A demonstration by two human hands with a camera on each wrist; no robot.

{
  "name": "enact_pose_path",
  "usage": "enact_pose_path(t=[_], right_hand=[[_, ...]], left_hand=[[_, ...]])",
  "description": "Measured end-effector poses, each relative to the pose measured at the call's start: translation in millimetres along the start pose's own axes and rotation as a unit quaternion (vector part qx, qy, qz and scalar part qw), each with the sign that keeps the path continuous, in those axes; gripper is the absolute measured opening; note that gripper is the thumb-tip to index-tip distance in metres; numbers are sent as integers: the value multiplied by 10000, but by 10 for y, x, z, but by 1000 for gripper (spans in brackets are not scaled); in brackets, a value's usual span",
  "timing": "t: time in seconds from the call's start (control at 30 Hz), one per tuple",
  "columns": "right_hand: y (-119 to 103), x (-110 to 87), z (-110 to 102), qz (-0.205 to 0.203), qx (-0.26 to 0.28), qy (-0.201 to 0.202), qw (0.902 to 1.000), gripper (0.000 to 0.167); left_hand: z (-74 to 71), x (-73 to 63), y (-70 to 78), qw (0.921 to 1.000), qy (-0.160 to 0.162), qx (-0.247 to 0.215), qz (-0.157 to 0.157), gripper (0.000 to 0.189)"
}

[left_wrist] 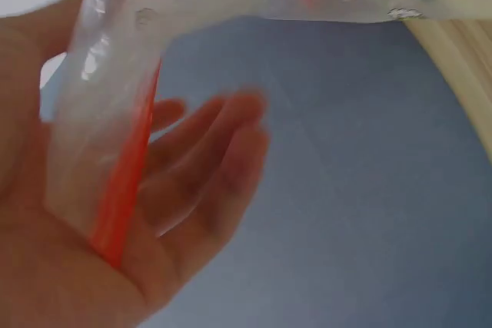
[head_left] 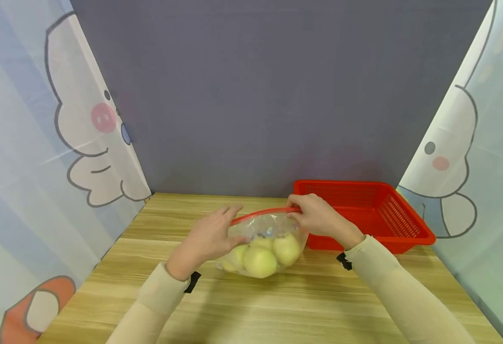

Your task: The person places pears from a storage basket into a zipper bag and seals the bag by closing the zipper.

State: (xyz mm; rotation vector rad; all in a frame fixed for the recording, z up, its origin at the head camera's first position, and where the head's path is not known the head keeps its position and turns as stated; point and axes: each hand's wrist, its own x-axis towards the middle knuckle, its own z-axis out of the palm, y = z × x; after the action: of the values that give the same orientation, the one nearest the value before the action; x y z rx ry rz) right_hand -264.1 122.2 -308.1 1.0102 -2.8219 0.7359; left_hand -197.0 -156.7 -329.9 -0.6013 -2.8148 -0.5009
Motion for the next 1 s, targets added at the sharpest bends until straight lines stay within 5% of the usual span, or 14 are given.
enact_pose_path(t=[0.1, 0.23, 0.6, 0.77, 1.0], right_hand=[[9, -49, 72, -282, -142, -12, 9995, 8], [22, -144, 211, -630, -270, -55, 9976, 9], [2, -414, 508, -332, -104, -1727, 9844, 33], [-35, -483, 762, -671, -680, -1373, 9859, 25], [2, -408, 1095, -894, -1511, -64, 9844, 25]], left_hand=[[93, -10, 16, 9969, -763, -36, -212, 68], [264, -73, 2, 9911, -1311, -234, -81, 52], [654, -231, 100, 9790, -1956, -394, 407, 37], [756, -238, 113, 9843, -1712, 178, 382, 41], [908, -57, -86, 9942, -809, 594, 393, 50]])
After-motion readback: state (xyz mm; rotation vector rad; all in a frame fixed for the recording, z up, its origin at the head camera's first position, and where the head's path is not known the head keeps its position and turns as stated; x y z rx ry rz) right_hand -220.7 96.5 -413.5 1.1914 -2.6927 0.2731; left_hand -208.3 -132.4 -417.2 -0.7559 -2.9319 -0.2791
